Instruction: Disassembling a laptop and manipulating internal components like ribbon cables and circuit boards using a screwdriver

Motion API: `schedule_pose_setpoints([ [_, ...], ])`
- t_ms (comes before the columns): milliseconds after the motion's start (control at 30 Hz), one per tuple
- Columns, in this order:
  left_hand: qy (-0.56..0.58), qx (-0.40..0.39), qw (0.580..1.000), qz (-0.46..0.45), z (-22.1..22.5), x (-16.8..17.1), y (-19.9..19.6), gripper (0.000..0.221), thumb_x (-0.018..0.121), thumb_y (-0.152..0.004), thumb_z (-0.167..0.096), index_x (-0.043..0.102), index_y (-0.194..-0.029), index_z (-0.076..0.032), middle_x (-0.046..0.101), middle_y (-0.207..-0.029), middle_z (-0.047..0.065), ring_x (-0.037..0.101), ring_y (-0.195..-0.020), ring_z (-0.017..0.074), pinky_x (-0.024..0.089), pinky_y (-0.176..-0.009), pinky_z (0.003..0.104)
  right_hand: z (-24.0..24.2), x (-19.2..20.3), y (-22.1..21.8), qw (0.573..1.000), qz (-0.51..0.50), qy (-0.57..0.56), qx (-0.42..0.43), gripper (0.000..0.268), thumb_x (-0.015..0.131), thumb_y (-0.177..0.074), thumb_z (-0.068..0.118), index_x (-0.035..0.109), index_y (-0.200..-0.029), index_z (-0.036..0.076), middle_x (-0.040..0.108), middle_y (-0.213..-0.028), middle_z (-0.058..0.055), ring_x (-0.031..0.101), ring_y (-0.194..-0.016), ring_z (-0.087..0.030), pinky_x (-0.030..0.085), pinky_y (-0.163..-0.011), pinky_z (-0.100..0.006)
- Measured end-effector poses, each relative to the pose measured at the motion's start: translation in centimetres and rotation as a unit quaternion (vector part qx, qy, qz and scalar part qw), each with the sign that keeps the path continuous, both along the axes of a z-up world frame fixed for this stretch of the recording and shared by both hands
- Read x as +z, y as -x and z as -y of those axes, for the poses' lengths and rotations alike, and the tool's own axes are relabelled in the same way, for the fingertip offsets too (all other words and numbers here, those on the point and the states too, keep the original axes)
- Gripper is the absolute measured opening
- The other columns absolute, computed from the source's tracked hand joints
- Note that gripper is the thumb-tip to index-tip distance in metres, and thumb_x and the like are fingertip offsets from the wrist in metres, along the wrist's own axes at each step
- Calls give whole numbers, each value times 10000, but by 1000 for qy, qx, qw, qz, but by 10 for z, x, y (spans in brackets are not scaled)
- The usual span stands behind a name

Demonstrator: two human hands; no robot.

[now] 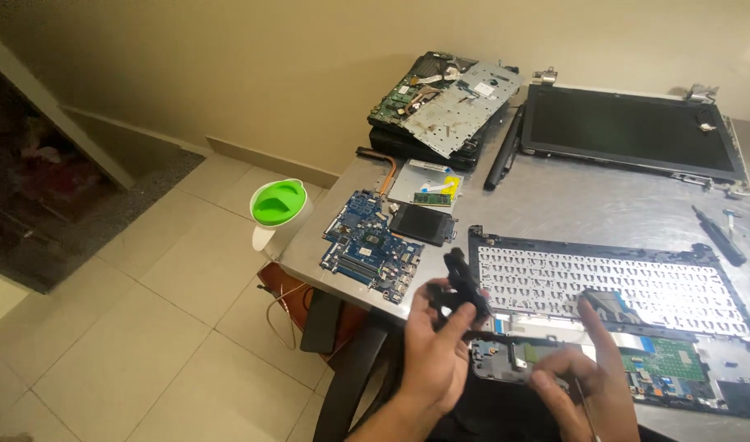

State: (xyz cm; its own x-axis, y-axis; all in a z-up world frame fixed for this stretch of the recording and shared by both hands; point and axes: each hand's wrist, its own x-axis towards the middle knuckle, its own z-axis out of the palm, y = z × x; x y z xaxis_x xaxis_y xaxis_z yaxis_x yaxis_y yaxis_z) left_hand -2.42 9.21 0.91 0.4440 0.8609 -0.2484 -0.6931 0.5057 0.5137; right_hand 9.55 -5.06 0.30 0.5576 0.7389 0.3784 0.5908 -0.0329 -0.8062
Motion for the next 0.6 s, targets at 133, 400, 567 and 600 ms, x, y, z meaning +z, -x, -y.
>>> schedule_pose_setpoints([
  [133, -98, 25, 994, -47, -79, 12, 15, 420, 651, -857, 132, 531, -1211, -59, 668, -1257, 297, 721, -1075, 414, 590, -982, 516, 5, -26, -9, 975, -215, -41, 24, 906, 696, -800, 29, 374, -1645, 76, 662, -626, -148, 660, -630, -208, 474, -710, -276],
  [400, -173, -56, 955, -235, -260, 38, 31, 427, 631, -887, 104, 506, -1278, -14, 606, -1322, 304, 700, -1084, 401, 628, -909, 445, 21, -43, -18, 974, -220, -20, -50, 688, 718, -815, -52, 602, -1488, 35, 670, -597, -221, 661, -598, -276, 505, -693, -339],
  [567, -246, -154, 898, -330, -347, -12, 14, 474, 795, -788, 74, 596, -1178, -106, 692, -1079, 196, 724, -846, 290, 663, -647, 468, 25, -47, -23, 967, -239, 15, -90, 546, 733, -813, -117, 716, -1345, 2, 744, -612, -288, 685, -580, -301, 536, -694, -365],
  [600, -249, -157, 897, -329, -359, -12, 9, 474, 795, -788, 74, 596, -1178, -106, 692, -1079, 196, 724, -846, 290, 663, -647, 468, 24, -51, -25, 966, -239, 13, -93, 546, 733, -813, -117, 716, -1345, 2, 744, -612, -288, 685, -580, -301, 536, -694, -365],
])
